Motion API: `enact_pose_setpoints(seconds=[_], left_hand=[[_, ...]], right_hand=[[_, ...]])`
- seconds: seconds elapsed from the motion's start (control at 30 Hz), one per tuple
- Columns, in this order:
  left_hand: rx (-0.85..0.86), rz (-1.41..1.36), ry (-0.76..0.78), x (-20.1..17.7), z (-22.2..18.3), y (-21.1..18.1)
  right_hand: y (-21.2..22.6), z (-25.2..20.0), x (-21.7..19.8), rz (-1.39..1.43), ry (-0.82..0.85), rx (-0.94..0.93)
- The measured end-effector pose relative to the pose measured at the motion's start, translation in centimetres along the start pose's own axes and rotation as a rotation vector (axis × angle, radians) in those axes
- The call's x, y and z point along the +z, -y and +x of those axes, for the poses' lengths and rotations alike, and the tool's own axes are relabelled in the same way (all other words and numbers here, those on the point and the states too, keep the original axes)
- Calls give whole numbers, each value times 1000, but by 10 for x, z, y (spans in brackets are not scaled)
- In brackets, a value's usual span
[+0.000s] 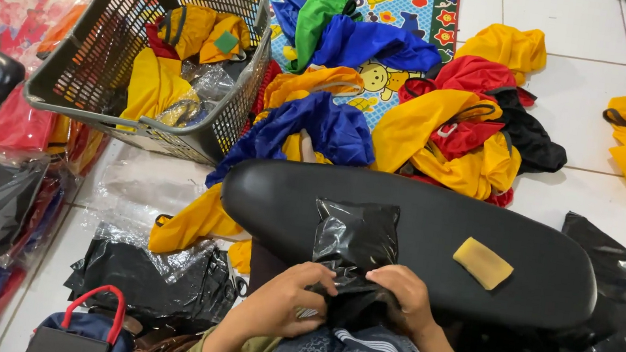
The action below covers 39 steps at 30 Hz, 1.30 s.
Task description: Folding fabric covers, placing them into plastic bags, and trimming excess threads with scissors.
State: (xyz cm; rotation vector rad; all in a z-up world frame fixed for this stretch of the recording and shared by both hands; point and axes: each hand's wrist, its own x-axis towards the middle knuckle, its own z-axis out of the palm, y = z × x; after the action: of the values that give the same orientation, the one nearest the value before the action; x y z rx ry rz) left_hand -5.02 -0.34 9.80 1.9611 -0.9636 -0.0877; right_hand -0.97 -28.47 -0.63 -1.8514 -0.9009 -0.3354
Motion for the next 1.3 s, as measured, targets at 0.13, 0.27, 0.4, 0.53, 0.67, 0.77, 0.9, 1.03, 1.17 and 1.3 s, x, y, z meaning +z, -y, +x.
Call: enact_pose_setpoints(seconds=[0.13,0.27,0.4,0.53,0.67,0.77,0.9,1.03,1.17,1.3], left_hand=[[-107,-125,-10,-6,5,-9],[-98,-183,-166,1,11,4],[-68,25,-327,46,14,54],[-10,91,-497,76,14,79],[-268,-100,-692,91,7,82],[-448,-216,-701,90,7,84],[-430,-220,-667,74,15,77],[-363,-206,-665,72,17,70],[-580,-350,-729,63,22,62],[-703,-526,-746,71,4,93]], right_hand=[[-9,-5,0,-64,1,-51],[-13,-14,6,-23,-120,83],[-19,-9,11,39,-130,259],[-43,-14,30,-278,-116,318],[-36,2,40,-337,-18,443],[-42,-2,45,-360,21,544],[-25,10,34,-223,-32,625],[-42,-5,37,-160,-60,684],[-44,-14,39,-168,-150,658],[-59,-31,44,-169,-184,688]])
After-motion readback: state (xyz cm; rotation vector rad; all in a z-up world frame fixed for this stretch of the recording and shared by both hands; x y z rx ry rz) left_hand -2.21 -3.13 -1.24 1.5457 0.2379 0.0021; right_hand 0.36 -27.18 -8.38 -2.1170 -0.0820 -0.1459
